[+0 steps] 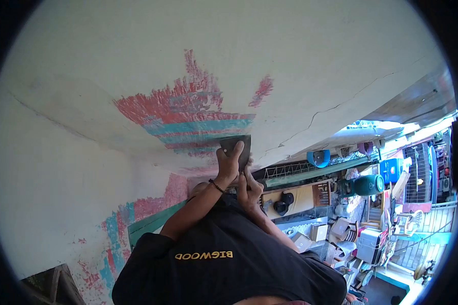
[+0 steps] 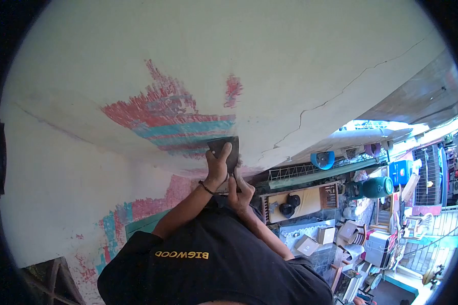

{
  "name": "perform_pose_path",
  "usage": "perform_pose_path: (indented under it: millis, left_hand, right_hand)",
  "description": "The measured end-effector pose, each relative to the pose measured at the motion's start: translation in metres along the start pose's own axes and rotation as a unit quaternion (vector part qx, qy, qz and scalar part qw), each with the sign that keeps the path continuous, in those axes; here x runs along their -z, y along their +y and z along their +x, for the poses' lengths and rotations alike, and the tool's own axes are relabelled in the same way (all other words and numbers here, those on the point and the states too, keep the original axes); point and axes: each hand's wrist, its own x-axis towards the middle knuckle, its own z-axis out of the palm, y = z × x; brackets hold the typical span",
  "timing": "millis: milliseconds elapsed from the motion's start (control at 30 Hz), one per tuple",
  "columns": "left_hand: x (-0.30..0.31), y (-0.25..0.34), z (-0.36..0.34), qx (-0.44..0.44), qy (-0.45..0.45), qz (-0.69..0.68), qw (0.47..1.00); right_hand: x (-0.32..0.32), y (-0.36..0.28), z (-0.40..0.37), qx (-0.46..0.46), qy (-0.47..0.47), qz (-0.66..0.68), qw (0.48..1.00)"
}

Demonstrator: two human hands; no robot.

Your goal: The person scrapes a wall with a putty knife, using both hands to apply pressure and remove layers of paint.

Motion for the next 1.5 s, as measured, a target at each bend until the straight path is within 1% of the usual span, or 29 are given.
perform_pose_path:
  millis: [33, 67, 100, 133, 167, 200, 233, 267, 300, 333, 367, 433, 500, 533, 567, 633, 667, 700, 767, 833, 867, 967, 1067, 1167, 1267, 1367, 1400, 1467, 1500]
  left_hand:
    - [-0.001, -0.001, 0.005, -0.058, 0.009, 0.018, 0.998]
    - [-0.003, -0.003, 0.013, -0.115, 0.019, 0.036, 0.993]
    - [-0.005, -0.005, 0.017, -0.165, 0.032, 0.057, 0.984]
    - [-0.011, -0.001, 0.021, -0.139, 0.049, 0.015, 0.989]
    - [-0.017, 0.013, 0.01, -0.103, 0.026, 0.002, 0.994]
    - [-0.029, 0.037, 0.003, -0.076, -0.001, -0.013, 0.997]
    - [-0.037, 0.052, 0.002, -0.052, -0.03, -0.029, 0.998]
    - [-0.033, 0.046, 0.004, -0.073, -0.051, -0.029, 0.996]
    - [-0.027, 0.037, 0.005, -0.07, -0.041, -0.023, 0.996]
    - [-0.022, 0.029, 0.005, -0.068, -0.031, -0.017, 0.997]
    - [-0.017, 0.021, 0.004, -0.064, -0.02, -0.01, 0.998]
    - [-0.033, 0.036, -0.001, -0.118, 0.001, 0.005, 0.993]
    - [-0.054, 0.058, -0.004, -0.175, 0.016, 0.022, 0.984]
    - [-0.057, 0.063, -0.001, -0.141, 0.013, 0.0, 0.99]
    - [-0.061, 0.071, -0.006, -0.126, 0.009, 0.003, 0.992]
    - [-0.072, 0.089, -0.015, -0.106, -0.004, 0.006, 0.994]
    - [-0.068, 0.084, -0.015, -0.093, 0.013, 0.005, 0.996]
    - [-0.064, 0.081, -0.014, -0.097, 0.014, 0.009, 0.995]
    - [-0.058, 0.076, -0.012, -0.1, 0.016, 0.017, 0.995]
    - [-0.071, 0.088, -0.018, -0.101, 0.021, 0.003, 0.995]
    - [-0.075, 0.091, -0.021, -0.098, 0.027, -0.004, 0.995]
    - [-0.063, 0.086, -0.016, -0.116, 0.005, 0.024, 0.993]
    - [-0.068, 0.083, -0.017, -0.132, 0.025, 0.015, 0.991]
    - [-0.08, 0.091, -0.016, -0.122, 0.034, -0.004, 0.992]
    - [-0.082, 0.104, -0.015, -0.125, -0.008, -0.001, 0.992]
    - [-0.072, 0.091, -0.014, -0.131, 0.0, 0.021, 0.991]
    - [-0.076, 0.092, -0.014, -0.142, 0.003, 0.016, 0.99]
    - [-0.084, 0.095, -0.016, -0.157, 0.013, 0.01, 0.987]
    - [-0.09, 0.099, -0.014, -0.171, 0.015, 0.002, 0.985]
  right_hand:
    - [0.0, -0.002, 0.001, -0.016, -0.006, 0.006, 1.0]
    - [0.0, -0.003, 0.004, 0.012, 0.005, 0.007, 1.0]
    - [0.001, -0.02, 0.017, 0.011, -0.005, 0.001, 1.0]
    - [0.005, -0.038, 0.031, 0.003, -0.015, -0.008, 1.0]
    - [0.008, -0.05, 0.04, -0.002, -0.025, -0.018, 1.0]
    - [0.008, -0.056, 0.046, 0.013, -0.009, -0.011, 1.0]
    - [0.007, -0.05, 0.045, 0.032, -0.01, -0.009, 0.999]
    - [0.006, -0.038, 0.038, 0.051, -0.011, -0.007, 0.999]
    - [0.006, -0.033, 0.033, 0.071, -0.01, -0.002, 0.997]
    - [0.015, -0.035, 0.025, -0.005, -0.074, -0.029, 0.997]
    - [0.014, -0.034, 0.028, 0.03, -0.051, -0.01, 0.998]
    - [0.01, -0.037, 0.033, 0.097, -0.007, 0.027, 0.995]
    - [0.018, -0.06, 0.047, 0.06, -0.029, 0.033, 0.997]
    - [0.022, -0.076, 0.055, 0.033, -0.038, 0.047, 0.998]
    - [0.023, -0.082, 0.06, 0.014, -0.044, 0.062, 0.997]
    - [0.027, -0.082, 0.055, 0.025, -0.064, 0.057, 0.996]
    - [0.03, -0.083, 0.051, 0.024, -0.079, 0.061, 0.995]
    - [0.031, -0.082, 0.05, 0.021, -0.094, 0.064, 0.993]
    - [0.033, -0.078, 0.054, 0.083, -0.09, 0.077, 0.989]
    - [0.034, -0.074, 0.056, 0.141, -0.086, 0.086, 0.983]
    - [0.031, -0.076, 0.054, 0.14, -0.084, 0.099, 0.982]
    - [0.035, -0.091, 0.048, 0.024, -0.121, 0.074, 0.99]
    - [0.026, -0.067, 0.049, 0.115, -0.073, 0.079, 0.987]
    - [0.028, -0.081, 0.058, 0.115, -0.057, 0.08, 0.988]
    - [0.027, -0.1, 0.065, 0.064, -0.05, 0.083, 0.993]
    - [0.027, -0.086, 0.055, 0.078, -0.066, 0.06, 0.993]
    - [0.021, -0.084, 0.059, 0.125, -0.03, 0.067, 0.989]
    - [0.024, -0.084, 0.067, 0.149, -0.023, 0.062, 0.987]
    - [0.027, -0.094, 0.071, 0.154, -0.022, 0.06, 0.986]
